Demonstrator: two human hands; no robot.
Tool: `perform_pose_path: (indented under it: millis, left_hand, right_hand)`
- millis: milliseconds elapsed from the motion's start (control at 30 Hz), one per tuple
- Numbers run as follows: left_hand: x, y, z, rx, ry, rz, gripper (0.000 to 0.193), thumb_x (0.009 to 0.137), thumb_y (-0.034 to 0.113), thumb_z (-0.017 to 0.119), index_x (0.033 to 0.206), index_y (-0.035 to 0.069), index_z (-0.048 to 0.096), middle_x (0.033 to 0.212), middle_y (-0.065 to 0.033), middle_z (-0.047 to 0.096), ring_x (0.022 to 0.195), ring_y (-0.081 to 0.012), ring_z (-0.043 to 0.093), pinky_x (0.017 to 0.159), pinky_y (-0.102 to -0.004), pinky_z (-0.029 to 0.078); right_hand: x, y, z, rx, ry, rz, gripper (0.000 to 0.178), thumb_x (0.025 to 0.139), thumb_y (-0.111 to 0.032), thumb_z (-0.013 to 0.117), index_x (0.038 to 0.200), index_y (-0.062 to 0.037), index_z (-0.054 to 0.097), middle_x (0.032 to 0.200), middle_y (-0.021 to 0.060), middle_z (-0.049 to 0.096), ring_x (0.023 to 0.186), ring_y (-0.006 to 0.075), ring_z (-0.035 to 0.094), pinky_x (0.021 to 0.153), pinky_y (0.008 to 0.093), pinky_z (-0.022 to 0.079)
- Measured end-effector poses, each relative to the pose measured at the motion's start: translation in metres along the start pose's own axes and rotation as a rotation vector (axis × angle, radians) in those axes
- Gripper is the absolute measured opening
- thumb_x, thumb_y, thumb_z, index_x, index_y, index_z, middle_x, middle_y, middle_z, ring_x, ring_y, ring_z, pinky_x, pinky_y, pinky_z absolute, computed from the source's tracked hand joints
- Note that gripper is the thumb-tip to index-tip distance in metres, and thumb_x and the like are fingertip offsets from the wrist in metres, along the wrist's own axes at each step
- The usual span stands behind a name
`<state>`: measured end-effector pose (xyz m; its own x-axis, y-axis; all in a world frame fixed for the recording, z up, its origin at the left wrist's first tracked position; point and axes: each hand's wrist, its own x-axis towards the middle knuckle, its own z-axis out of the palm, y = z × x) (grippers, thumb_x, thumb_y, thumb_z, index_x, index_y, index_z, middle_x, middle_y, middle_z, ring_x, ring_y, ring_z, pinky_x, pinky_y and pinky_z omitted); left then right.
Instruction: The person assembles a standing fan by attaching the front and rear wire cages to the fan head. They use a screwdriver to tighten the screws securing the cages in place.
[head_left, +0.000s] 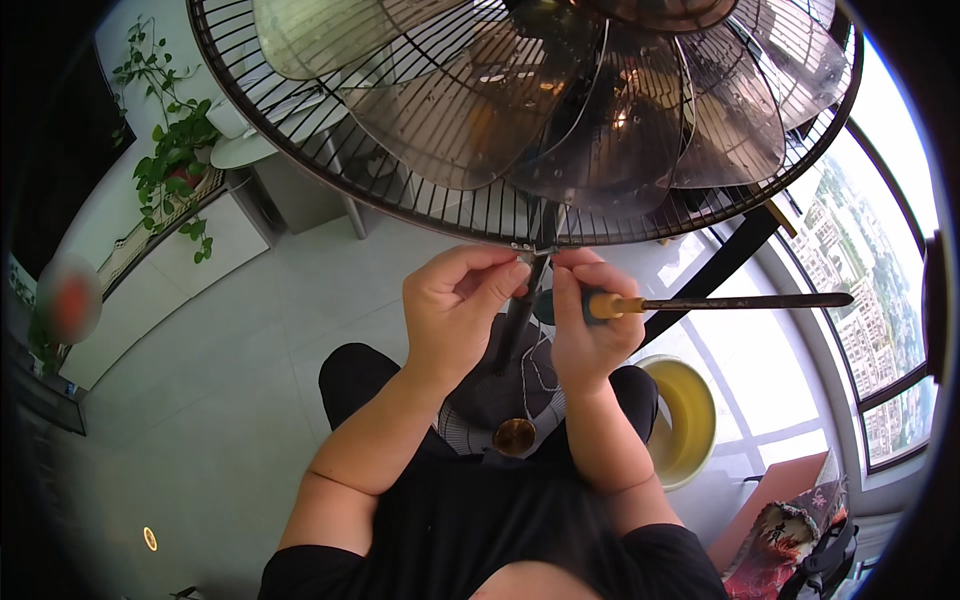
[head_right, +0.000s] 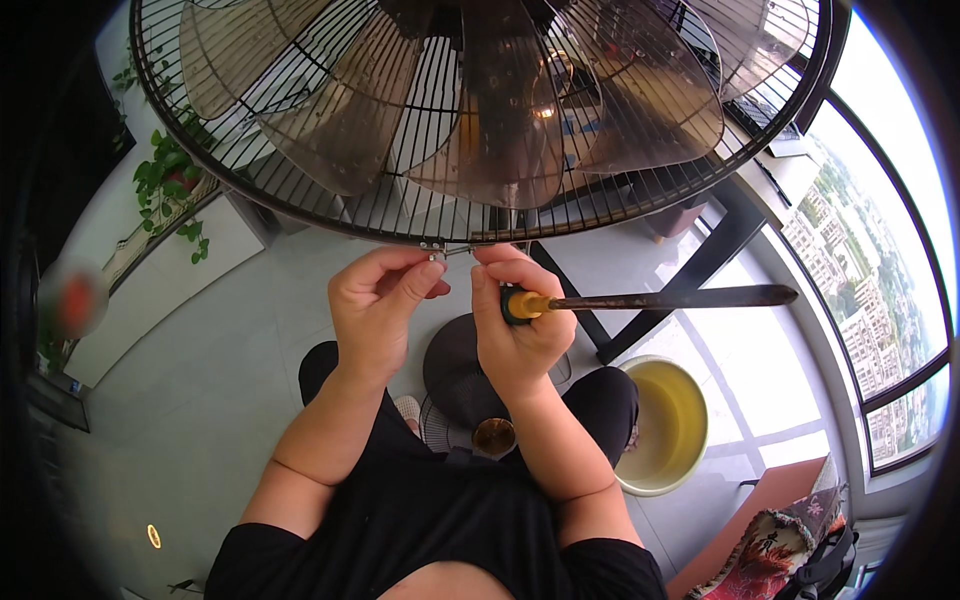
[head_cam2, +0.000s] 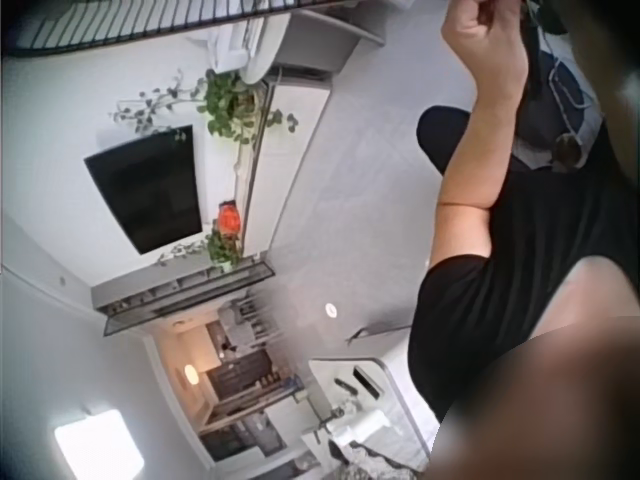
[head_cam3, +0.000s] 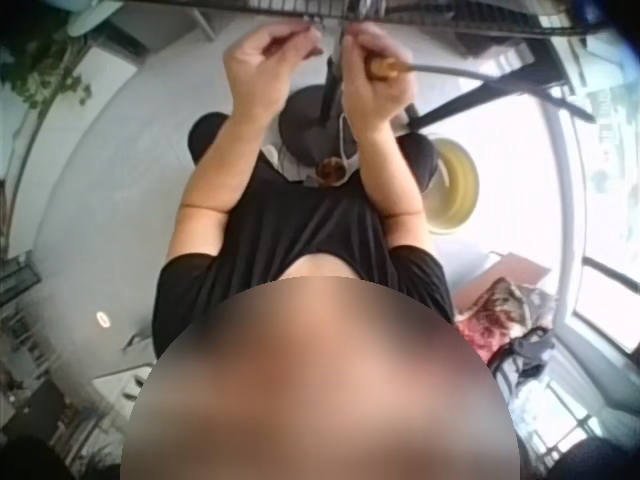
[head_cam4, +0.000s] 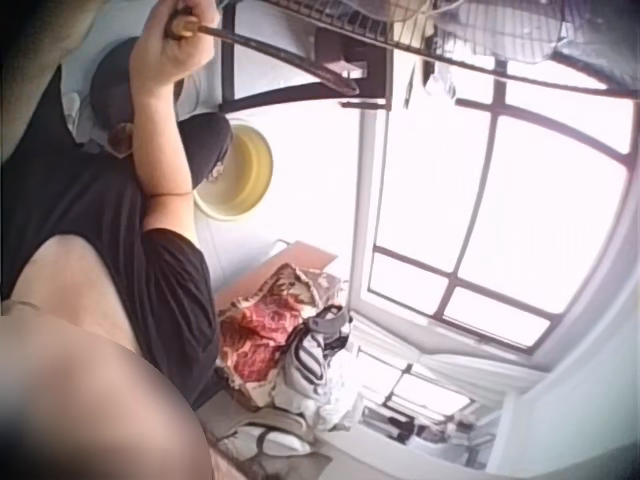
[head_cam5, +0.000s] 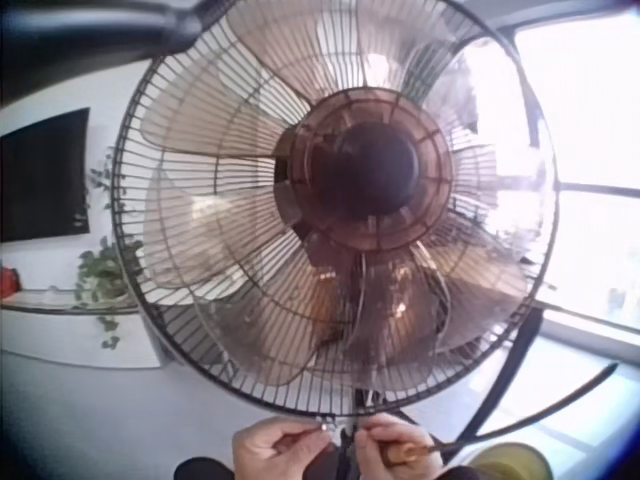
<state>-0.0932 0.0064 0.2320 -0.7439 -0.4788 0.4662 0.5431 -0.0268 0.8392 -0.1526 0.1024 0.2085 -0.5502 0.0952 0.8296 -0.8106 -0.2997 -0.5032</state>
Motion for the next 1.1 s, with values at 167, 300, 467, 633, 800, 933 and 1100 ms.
perform_pose_path:
  millis: [167, 300, 467, 633, 800, 933, 1100]
  left_hand:
    - [0.0007, -0.0017, 0.0002, -0.015, -0.012, 0.006, 0.013, 0.075, 0.000, 0.064, 0.085, -0.005, 0.059, 0.075, -0.0083, 0.062, 0.065, -0.0108, 0.059, 0.055, -0.0181, 0.046]
    - [0.0018, -0.0002, 0.0023, -0.032, -0.013, 0.007, 0.012, 0.075, 0.000, 0.064, 0.084, -0.006, 0.059, 0.076, -0.0086, 0.062, 0.064, -0.0112, 0.059, 0.057, -0.0189, 0.047]
    - [0.0026, 0.0027, 0.0023, -0.066, -0.007, -0.036, 0.012, 0.074, -0.001, 0.064, 0.083, -0.007, 0.059, 0.076, -0.0091, 0.062, 0.065, -0.0124, 0.060, 0.059, -0.0208, 0.050]
    - [0.0031, -0.0005, 0.0006, -0.245, -0.012, -0.129, 0.012, 0.074, -0.002, 0.064, 0.084, -0.005, 0.058, 0.077, -0.0095, 0.062, 0.064, -0.0130, 0.059, 0.060, -0.0219, 0.050]
    - [0.0029, -0.0024, 0.0006, -0.512, -0.017, -0.303, 0.011, 0.074, -0.002, 0.063, 0.084, -0.002, 0.058, 0.079, -0.0091, 0.062, 0.064, -0.0124, 0.059, 0.062, -0.0217, 0.049]
    - [0.0000, -0.0011, 0.0032, -0.536, 0.015, -0.313, 0.012, 0.074, -0.002, 0.062, 0.085, 0.000, 0.059, 0.081, -0.0081, 0.062, 0.066, -0.0115, 0.058, 0.063, -0.0213, 0.049]
    - [-0.0017, -0.0026, 0.0052, -0.638, 0.036, -0.350, 0.012, 0.075, -0.002, 0.061, 0.086, 0.001, 0.059, 0.082, -0.0081, 0.061, 0.068, -0.0114, 0.058, 0.064, -0.0219, 0.049]
  right_hand:
    - [-0.0014, -0.0014, 0.0028, 0.067, -0.001, 0.028, 0.017, 0.073, 0.011, 0.058, 0.084, 0.0028, 0.049, 0.086, 0.0159, 0.060, 0.079, 0.0181, 0.059, 0.072, 0.0264, 0.046]
    - [-0.0021, -0.0021, 0.0022, 0.032, -0.002, 0.021, 0.017, 0.072, 0.011, 0.059, 0.084, 0.0025, 0.049, 0.086, 0.0156, 0.060, 0.079, 0.0186, 0.059, 0.073, 0.0266, 0.046]
    - [-0.0026, -0.0011, 0.0031, 0.011, 0.006, 0.003, 0.017, 0.071, 0.010, 0.060, 0.083, 0.0024, 0.050, 0.084, 0.0152, 0.061, 0.077, 0.0186, 0.060, 0.072, 0.0265, 0.046]
    - [-0.0032, -0.0029, 0.0027, -0.023, -0.010, 0.014, 0.018, 0.070, 0.010, 0.060, 0.083, 0.0026, 0.051, 0.084, 0.0150, 0.061, 0.077, 0.0189, 0.061, 0.071, 0.0266, 0.047]
    - [-0.0033, -0.0022, 0.0025, -0.026, -0.013, 0.005, 0.017, 0.070, 0.010, 0.061, 0.082, 0.0025, 0.052, 0.085, 0.0154, 0.061, 0.077, 0.0194, 0.061, 0.071, 0.0266, 0.047]
    - [-0.0035, -0.0039, 0.0032, -0.029, -0.018, 0.001, 0.017, 0.069, 0.010, 0.061, 0.082, 0.0024, 0.052, 0.085, 0.0159, 0.061, 0.077, 0.0196, 0.061, 0.071, 0.0265, 0.047]
    - [-0.0039, -0.0046, 0.0028, -0.040, -0.021, -0.002, 0.018, 0.069, 0.010, 0.061, 0.083, 0.0027, 0.052, 0.085, 0.0161, 0.061, 0.077, 0.0196, 0.061, 0.071, 0.0265, 0.047]
